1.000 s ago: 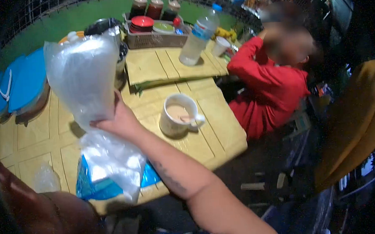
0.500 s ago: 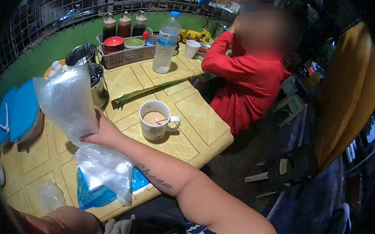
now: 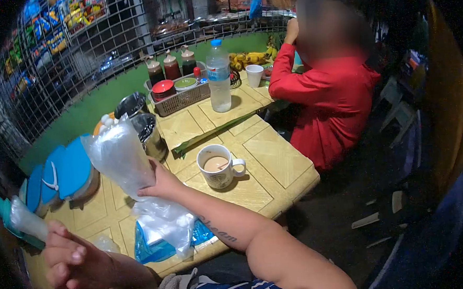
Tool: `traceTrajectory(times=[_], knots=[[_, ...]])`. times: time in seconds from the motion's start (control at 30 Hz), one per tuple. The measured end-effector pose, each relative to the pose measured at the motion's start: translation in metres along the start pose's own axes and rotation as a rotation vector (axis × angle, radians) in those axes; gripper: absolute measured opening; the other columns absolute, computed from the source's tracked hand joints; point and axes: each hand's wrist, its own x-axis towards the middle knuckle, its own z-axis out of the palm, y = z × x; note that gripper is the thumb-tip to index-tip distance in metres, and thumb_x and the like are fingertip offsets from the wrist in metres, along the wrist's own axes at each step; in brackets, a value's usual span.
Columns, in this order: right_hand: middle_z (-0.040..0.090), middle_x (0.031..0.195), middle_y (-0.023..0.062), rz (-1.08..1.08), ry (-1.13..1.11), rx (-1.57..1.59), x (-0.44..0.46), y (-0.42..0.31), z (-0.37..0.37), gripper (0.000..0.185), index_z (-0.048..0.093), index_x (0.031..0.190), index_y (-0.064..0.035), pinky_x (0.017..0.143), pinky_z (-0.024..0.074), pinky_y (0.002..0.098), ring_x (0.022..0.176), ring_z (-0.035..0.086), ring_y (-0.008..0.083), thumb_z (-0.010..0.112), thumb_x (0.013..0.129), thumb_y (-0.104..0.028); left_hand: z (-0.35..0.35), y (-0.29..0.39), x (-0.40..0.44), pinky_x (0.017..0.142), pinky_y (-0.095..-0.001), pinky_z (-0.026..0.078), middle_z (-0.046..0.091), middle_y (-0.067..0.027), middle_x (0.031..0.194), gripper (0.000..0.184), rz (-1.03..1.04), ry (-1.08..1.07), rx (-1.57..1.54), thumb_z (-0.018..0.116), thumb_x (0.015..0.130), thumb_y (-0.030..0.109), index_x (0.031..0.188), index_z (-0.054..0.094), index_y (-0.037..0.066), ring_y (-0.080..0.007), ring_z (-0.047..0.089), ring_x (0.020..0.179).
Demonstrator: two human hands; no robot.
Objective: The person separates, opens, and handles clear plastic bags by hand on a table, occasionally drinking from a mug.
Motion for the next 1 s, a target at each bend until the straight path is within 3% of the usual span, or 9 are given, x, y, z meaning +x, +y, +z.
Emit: traceTrajectory(times=[0.17, 0.27, 0.33, 0.5, 0.6, 0.67, 0.77, 0.9, 1.0], knots=[[0.039, 0.144, 0.0230, -0.023, 0.095, -0.070, -0.008, -0.009, -0.007, 0.120, 0.027, 0.148, -0.0036, 0.112, 0.0341, 0.0421, 0.135, 0.041, 0.0361, 0.091, 0.057, -0.047, 0.020, -0.002, -0.005, 0.074, -0.0434, 0.040, 0.057, -0.0052, 0.073, 0.021, -0.059, -0.169, 0.102, 0.055, 0.099, 0.028, 0.101, 0.055, 0.007, -0.0172, 0.047, 0.062], [0.035, 0.146, 0.0223, -0.075, 0.153, -0.077, -0.010, -0.008, -0.004, 0.115, 0.027, 0.148, -0.0053, 0.112, 0.0343, 0.0452, 0.136, 0.037, 0.0379, 0.086, 0.063, -0.055, 0.019, 0.001, -0.019, 0.073, -0.0426, 0.041, 0.059, -0.0062, 0.072, 0.027, -0.277, -0.365, 0.068, 0.062, 0.094, 0.031, 0.092, 0.059, 0.004, -0.0175, 0.049, 0.062], [0.035, 0.146, 0.0217, -0.090, 0.203, -0.094, -0.009, -0.007, -0.003, 0.111, 0.028, 0.148, -0.0054, 0.111, 0.0346, 0.0455, 0.136, 0.037, 0.0378, 0.082, 0.067, -0.057, 0.015, 0.008, -0.030, 0.068, -0.0391, 0.043, 0.061, -0.0074, 0.071, 0.024, -0.509, -0.499, 0.012, 0.071, 0.084, 0.025, 0.078, 0.063, 0.003, -0.0210, 0.053, 0.063], [0.036, 0.145, 0.0223, -0.160, 0.333, -0.135, -0.012, -0.011, -0.001, 0.100, 0.031, 0.146, -0.0053, 0.111, 0.0346, 0.0474, 0.136, 0.037, 0.0395, 0.074, 0.074, -0.061, -0.009, 0.045, -0.038, 0.066, -0.0377, 0.049, 0.065, -0.0087, 0.076, 0.015, -0.774, -1.149, 0.198, 0.074, 0.073, 0.018, 0.078, 0.066, 0.006, -0.0298, 0.062, 0.072], [0.037, 0.143, 0.0237, -0.223, 0.397, -0.175, -0.014, -0.007, 0.003, 0.091, 0.036, 0.142, -0.0035, 0.110, 0.0342, 0.0482, 0.134, 0.038, 0.0411, 0.070, 0.080, -0.060, -0.038, 0.063, -0.055, 0.069, -0.0403, 0.051, 0.065, -0.0118, 0.081, 0.019, -0.944, -1.652, 0.321, 0.074, 0.075, 0.022, 0.084, 0.069, 0.006, -0.0347, 0.062, 0.077], [0.038, 0.141, 0.0240, -0.248, 0.430, -0.205, -0.013, -0.004, 0.006, 0.088, 0.037, 0.141, -0.0026, 0.110, 0.0342, 0.0479, 0.132, 0.039, 0.0413, 0.068, 0.081, -0.060, -0.045, 0.069, -0.056, 0.072, -0.0413, 0.052, 0.067, -0.0114, 0.084, 0.023, -1.008, -2.079, 0.216, 0.073, 0.079, 0.025, 0.087, 0.069, 0.004, -0.0321, 0.065, 0.080], [0.044, 0.135, 0.0236, -0.305, 0.480, -0.194, -0.013, -0.003, 0.005, 0.074, 0.043, 0.136, -0.0001, 0.107, 0.0364, 0.0467, 0.127, 0.043, 0.0404, 0.065, 0.088, -0.052, -0.050, 0.079, -0.057, 0.073, -0.0412, 0.052, 0.067, -0.0114, 0.084, 0.023, -1.076, -1.988, 0.247, 0.073, 0.079, 0.025, 0.087, 0.069, 0.003, -0.0319, 0.065, 0.080], [0.048, 0.130, 0.0216, -0.304, 0.533, -0.172, -0.008, 0.009, 0.005, 0.064, 0.046, 0.132, -0.0010, 0.103, 0.0385, 0.0469, 0.121, 0.047, 0.0401, 0.063, 0.091, -0.047, -0.031, 0.079, -0.048, 0.073, -0.0411, 0.052, 0.067, -0.0113, 0.084, 0.023, -0.968, -1.521, 0.437, 0.073, 0.079, 0.025, 0.087, 0.069, 0.003, -0.0316, 0.065, 0.080], [0.048, 0.130, 0.0212, -0.266, 0.550, -0.165, -0.010, 0.008, 0.003, 0.060, 0.046, 0.132, -0.0024, 0.101, 0.0389, 0.0474, 0.120, 0.047, 0.0404, 0.062, 0.092, -0.044, -0.004, 0.065, -0.052, 0.073, -0.0410, 0.052, 0.067, -0.0113, 0.084, 0.023, -0.861, -1.324, 0.523, 0.073, 0.079, 0.024, 0.087, 0.069, 0.003, -0.0314, 0.065, 0.080]])
